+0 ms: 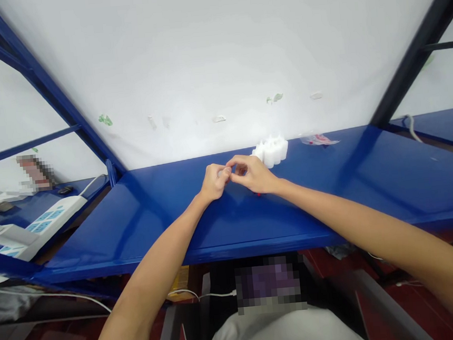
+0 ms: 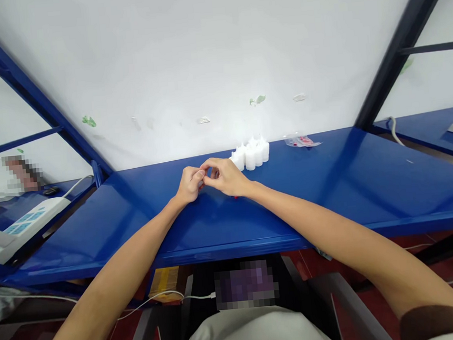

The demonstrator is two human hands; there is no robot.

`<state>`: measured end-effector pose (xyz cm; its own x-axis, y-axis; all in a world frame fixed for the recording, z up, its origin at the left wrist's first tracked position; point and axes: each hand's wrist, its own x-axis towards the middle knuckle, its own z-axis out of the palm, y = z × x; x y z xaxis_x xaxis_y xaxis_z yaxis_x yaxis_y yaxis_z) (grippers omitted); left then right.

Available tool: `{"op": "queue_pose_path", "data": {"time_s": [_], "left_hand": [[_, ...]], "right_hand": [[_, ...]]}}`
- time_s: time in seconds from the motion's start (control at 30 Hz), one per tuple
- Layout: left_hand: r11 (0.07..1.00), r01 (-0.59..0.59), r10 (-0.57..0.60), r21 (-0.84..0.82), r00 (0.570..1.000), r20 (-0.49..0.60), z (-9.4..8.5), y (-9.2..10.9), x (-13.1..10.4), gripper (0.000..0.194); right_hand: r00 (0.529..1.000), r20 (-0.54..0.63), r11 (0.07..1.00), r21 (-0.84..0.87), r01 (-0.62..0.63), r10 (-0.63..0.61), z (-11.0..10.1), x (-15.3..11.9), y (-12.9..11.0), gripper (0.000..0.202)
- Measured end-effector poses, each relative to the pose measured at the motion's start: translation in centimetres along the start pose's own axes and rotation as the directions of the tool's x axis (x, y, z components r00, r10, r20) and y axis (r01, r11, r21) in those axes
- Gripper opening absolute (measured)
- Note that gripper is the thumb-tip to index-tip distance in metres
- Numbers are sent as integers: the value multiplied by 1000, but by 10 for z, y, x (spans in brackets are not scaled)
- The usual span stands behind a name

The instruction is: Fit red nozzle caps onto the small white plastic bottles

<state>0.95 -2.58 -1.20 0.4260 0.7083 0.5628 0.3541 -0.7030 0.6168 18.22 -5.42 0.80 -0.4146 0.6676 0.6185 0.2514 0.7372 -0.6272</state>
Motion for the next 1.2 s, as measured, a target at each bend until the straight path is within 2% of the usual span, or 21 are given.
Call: {"op": "queue_pose_path", "data": {"time_s": [0.1, 0.2, 0.3, 0.37, 0.4, 0.47, 0.53, 0.57, 0.73, 0.9, 1.1, 1.2], "left_hand": [[994, -33, 32, 103, 999, 12, -3, -1, 0, 62], [990, -16, 17, 141, 1000, -4, -4, -2, 0, 64], [985, 77, -66, 156, 995, -73, -9, -8, 1, 66], [965, 179, -147, 192, 974, -170, -15, -13, 3, 68], [950, 229, -180, 214, 957, -227, -18, -17, 3, 68], [927, 290, -214, 239, 929, -301, -23, -22, 4, 66], [922, 290, -206, 257, 928, -310, -26, -24, 5, 63], [924, 276, -194, 265, 935, -297, -25, -23, 5, 62], [935, 211, -156, 286, 967, -202, -19, -15, 6, 60], [958, 213, -188, 192, 972, -141, -15, -15, 1, 53], [953, 301, -291, 30, 941, -175, -13, -23, -3, 38], [948, 313, -301, 54, 940, -160, -12, -27, -2, 38]], "right_hand": [[1000, -23, 999, -37, 19, -20, 4, -1, -1, 10], [997, -61, 997, -66, 32, -36, 5, 0, 0, 10], [988, -155, 996, -92, -8, -6, 3, 2, 4, 11], [985, -170, 982, -181, -50, 19, 1, 3, 8, 11], [991, -132, 965, -255, -64, 31, 1, 4, 10, 11], [998, 23, 903, -427, -48, 64, 2, 4, 14, 10], [980, 166, 828, -561, 7, 105, 5, 5, 16, 13], [973, 199, 796, -605, 32, 113, 6, 6, 17, 16], [979, 168, 729, -684, 31, 117, -9, 5, 18, 30], [934, 277, 661, -748, 61, 227, -29, 2, 20, 25], [914, 330, 687, -722, 83, 236, -33, 1, 23, 24], [898, 353, 696, -714, 77, 264, -36, 1, 25, 24]]}}
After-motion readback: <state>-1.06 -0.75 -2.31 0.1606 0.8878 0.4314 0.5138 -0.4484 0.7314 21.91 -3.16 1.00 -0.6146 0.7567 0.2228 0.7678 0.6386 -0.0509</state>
